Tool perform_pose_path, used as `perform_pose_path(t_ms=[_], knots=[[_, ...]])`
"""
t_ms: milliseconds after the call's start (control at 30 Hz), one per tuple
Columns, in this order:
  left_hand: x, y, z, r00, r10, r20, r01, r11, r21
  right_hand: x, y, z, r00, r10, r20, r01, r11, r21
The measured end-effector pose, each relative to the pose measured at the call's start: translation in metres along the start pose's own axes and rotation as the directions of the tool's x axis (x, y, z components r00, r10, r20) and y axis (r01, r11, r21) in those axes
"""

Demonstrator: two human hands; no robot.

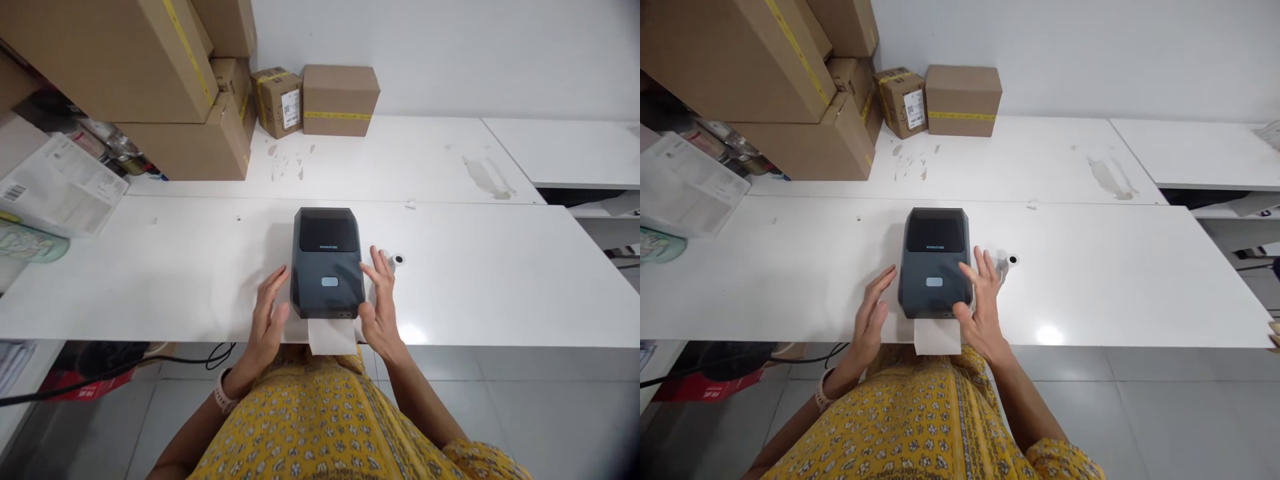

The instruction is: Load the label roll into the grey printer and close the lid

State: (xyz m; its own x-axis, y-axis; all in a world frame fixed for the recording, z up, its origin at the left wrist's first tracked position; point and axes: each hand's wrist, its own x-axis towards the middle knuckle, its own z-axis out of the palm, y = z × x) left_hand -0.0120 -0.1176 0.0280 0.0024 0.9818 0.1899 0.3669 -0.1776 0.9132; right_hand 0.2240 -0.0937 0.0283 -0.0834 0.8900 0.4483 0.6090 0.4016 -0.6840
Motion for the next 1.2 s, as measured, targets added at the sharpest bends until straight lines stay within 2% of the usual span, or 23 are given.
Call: perform_pose_path(t_ms=[67, 167, 333, 500, 633, 733, 800, 933, 1033, 1133, 1200], knots=[[0.001, -0.005, 0.011, 0.995, -0.044, 0.086, 0.048, 0.998, -0.047, -0.009, 0.004, 0.008, 0.993, 0.118, -0.023, -0.117, 0.992, 0.047], [0.0, -0.011, 0.026, 0.991, -0.071, 0.117, 0.084, 0.991, -0.106, -0.021, 0.007, 0.021, 0.978, 0.209, 0.014, -0.21, 0.977, 0.034], [-0.002, -0.014, 0.032, 0.999, -0.01, 0.049, 0.013, 0.997, -0.075, -0.028, 0.003, 0.027, 0.986, 0.167, 0.006, -0.166, 0.983, -0.081], [0.012, -0.009, 0.023, 0.995, 0.1, -0.003, -0.1, 0.994, -0.038, -0.011, -0.014, 0.007, 0.991, 0.128, 0.038, -0.123, 0.987, -0.103], [0.045, 0.003, 0.016, 0.984, 0.145, -0.102, -0.165, 0.959, -0.229, 0.03, -0.027, -0.017, 0.998, -0.064, 0.012, 0.064, 0.995, -0.074], [0.075, 0.008, 0.015, 0.974, 0.074, -0.213, -0.148, 0.925, -0.351, 0.078, -0.033, -0.028, 0.974, -0.221, -0.048, 0.218, 0.974, -0.062], [0.09, 0.005, 0.016, 0.968, 0.023, -0.249, -0.105, 0.941, -0.322, 0.114, -0.034, -0.03, 0.957, -0.27, -0.101, 0.267, 0.963, -0.046], [0.095, -0.016, 0.024, 0.991, -0.098, -0.093, 0.077, 0.975, -0.209, 0.187, -0.03, -0.027, 0.952, -0.232, -0.202, 0.231, 0.973, -0.026], [0.088, -0.03, 0.031, 0.981, -0.192, 0.0, 0.189, 0.967, -0.169, 0.232, -0.022, -0.024, 0.968, -0.178, -0.178, 0.174, 0.984, -0.037], [0.086, -0.028, 0.031, 0.975, -0.219, 0.018, 0.22, 0.968, -0.122, 0.249, -0.016, -0.024, 0.962, -0.193, -0.194, 0.186, 0.981, -0.052], [0.09, -0.019, 0.027, 0.97, -0.244, 0.016, 0.244, 0.97, 0.01, 0.239, -0.015, -0.023, 0.93, -0.256, -0.265, 0.237, 0.966, -0.104]])
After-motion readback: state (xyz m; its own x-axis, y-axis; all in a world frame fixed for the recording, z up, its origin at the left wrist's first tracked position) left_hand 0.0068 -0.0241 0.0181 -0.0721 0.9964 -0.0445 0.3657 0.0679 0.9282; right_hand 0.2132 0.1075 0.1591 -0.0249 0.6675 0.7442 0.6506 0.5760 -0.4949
